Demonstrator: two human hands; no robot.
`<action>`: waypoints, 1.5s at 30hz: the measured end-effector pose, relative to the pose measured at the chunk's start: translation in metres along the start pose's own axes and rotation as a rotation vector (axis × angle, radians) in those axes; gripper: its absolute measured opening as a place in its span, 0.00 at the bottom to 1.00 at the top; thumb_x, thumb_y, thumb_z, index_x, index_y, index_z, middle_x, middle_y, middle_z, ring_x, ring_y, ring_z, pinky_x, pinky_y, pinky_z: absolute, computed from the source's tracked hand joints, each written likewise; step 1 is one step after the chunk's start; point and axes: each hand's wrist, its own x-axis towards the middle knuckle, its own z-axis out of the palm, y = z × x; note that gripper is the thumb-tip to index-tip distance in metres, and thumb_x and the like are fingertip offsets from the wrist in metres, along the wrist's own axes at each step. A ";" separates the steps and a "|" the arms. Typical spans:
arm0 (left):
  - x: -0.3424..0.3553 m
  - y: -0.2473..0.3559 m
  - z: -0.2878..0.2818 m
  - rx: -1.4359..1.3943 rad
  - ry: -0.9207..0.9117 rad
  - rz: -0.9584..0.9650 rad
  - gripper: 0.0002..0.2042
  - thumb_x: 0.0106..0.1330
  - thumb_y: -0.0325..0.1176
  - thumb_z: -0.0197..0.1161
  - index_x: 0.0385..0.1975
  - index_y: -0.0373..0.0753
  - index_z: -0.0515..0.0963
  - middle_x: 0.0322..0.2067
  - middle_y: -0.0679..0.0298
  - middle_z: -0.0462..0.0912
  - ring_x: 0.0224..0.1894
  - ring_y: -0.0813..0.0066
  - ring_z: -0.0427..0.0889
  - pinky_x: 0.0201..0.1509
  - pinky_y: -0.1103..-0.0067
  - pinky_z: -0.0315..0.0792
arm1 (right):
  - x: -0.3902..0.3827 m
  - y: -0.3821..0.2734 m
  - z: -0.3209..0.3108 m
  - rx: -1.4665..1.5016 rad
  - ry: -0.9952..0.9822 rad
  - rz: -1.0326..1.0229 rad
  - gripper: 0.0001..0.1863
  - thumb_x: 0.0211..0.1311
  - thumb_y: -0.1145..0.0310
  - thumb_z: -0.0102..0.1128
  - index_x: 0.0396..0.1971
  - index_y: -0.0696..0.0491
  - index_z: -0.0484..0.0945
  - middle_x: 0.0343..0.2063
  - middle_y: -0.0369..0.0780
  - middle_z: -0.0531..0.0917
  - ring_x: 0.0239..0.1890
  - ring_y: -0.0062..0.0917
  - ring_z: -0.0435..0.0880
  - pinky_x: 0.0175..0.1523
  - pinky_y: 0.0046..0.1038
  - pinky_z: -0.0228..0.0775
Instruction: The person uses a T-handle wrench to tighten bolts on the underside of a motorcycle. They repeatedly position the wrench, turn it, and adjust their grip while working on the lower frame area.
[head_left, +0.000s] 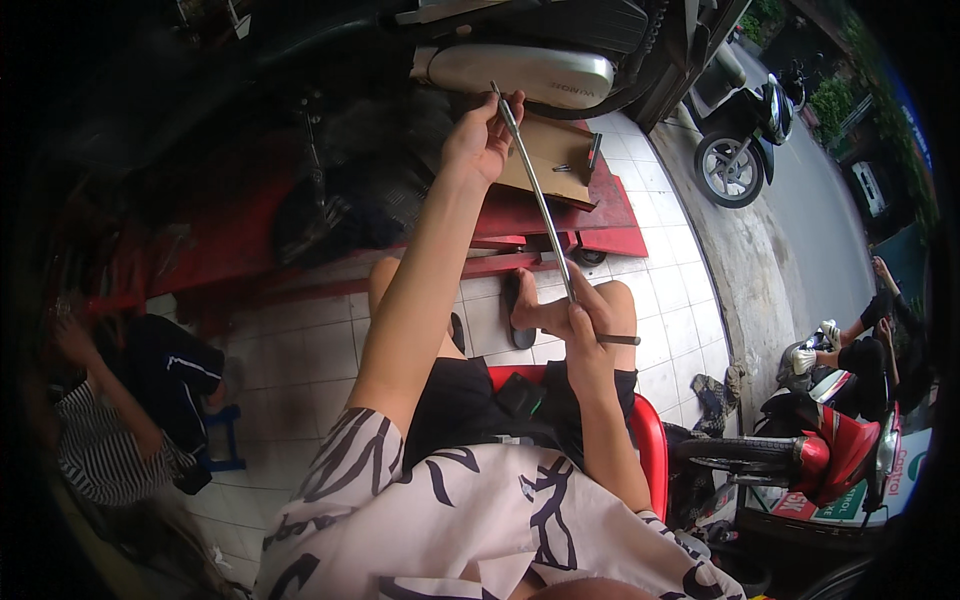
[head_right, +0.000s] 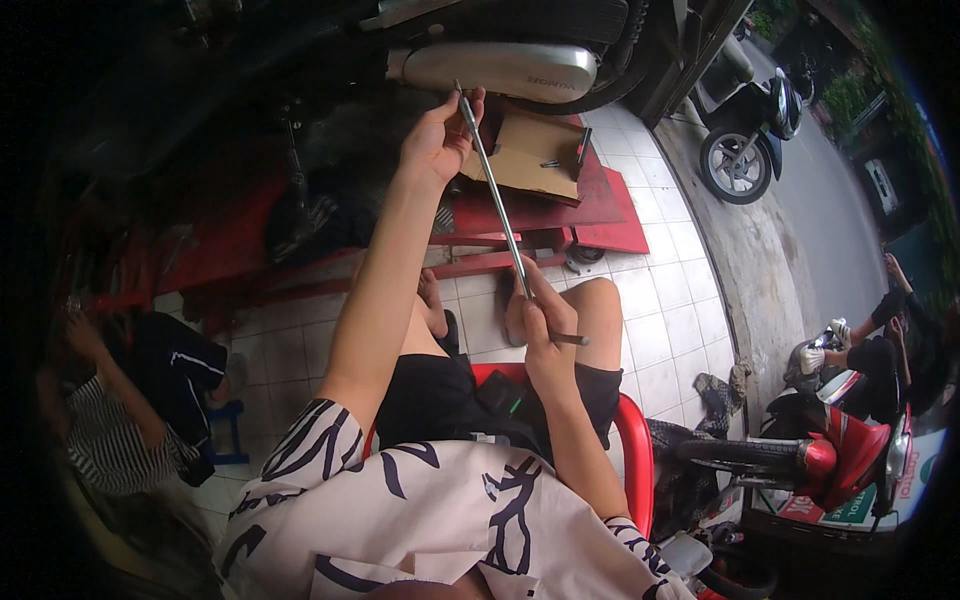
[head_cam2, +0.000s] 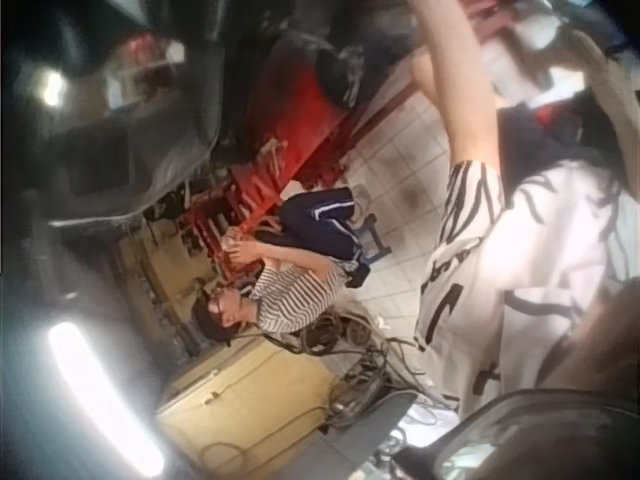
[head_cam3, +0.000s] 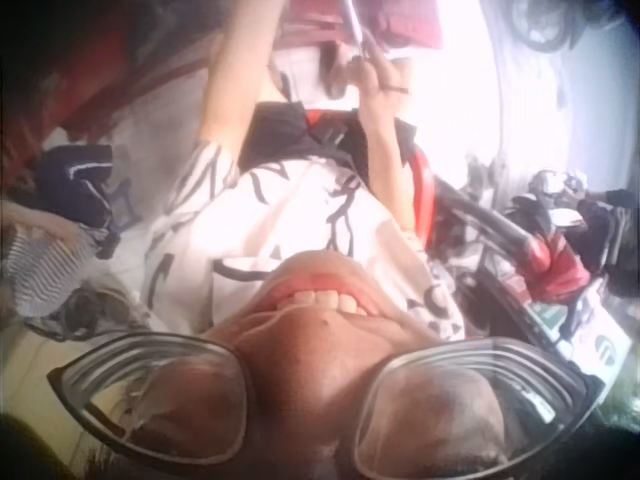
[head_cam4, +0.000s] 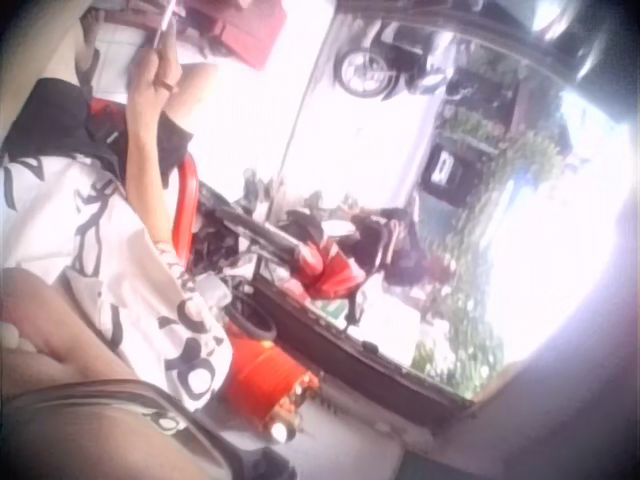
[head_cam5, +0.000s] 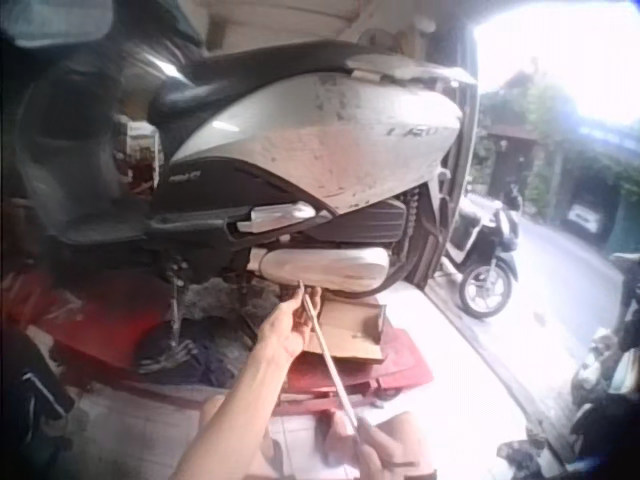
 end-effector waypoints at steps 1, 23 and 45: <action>0.009 0.002 0.006 0.051 0.002 0.047 0.07 0.69 0.26 0.50 0.39 0.28 0.70 0.39 0.51 0.78 0.44 0.62 0.81 0.48 0.76 0.81 | 0.010 -0.002 0.003 -0.020 -0.014 -0.001 0.27 0.61 0.74 0.40 0.61 0.65 0.61 0.18 0.29 0.64 0.19 0.10 0.57 0.23 0.15 0.49; 0.097 0.033 0.026 0.632 -0.005 0.228 0.04 0.65 0.24 0.53 0.37 0.31 0.72 0.36 0.55 0.82 0.38 0.64 0.84 0.41 0.74 0.81 | 0.147 -0.012 0.035 -0.257 0.012 -0.059 0.26 0.61 0.78 0.40 0.61 0.62 0.64 0.15 0.28 0.61 0.18 0.11 0.58 0.23 0.16 0.52; 0.100 0.037 0.025 0.741 -0.131 0.240 0.06 0.66 0.24 0.53 0.38 0.29 0.74 0.35 0.54 0.82 0.39 0.64 0.84 0.47 0.78 0.79 | 0.145 -0.007 0.029 -0.335 0.081 -0.071 0.23 0.58 0.80 0.44 0.56 0.62 0.69 0.15 0.34 0.70 0.16 0.12 0.63 0.22 0.19 0.56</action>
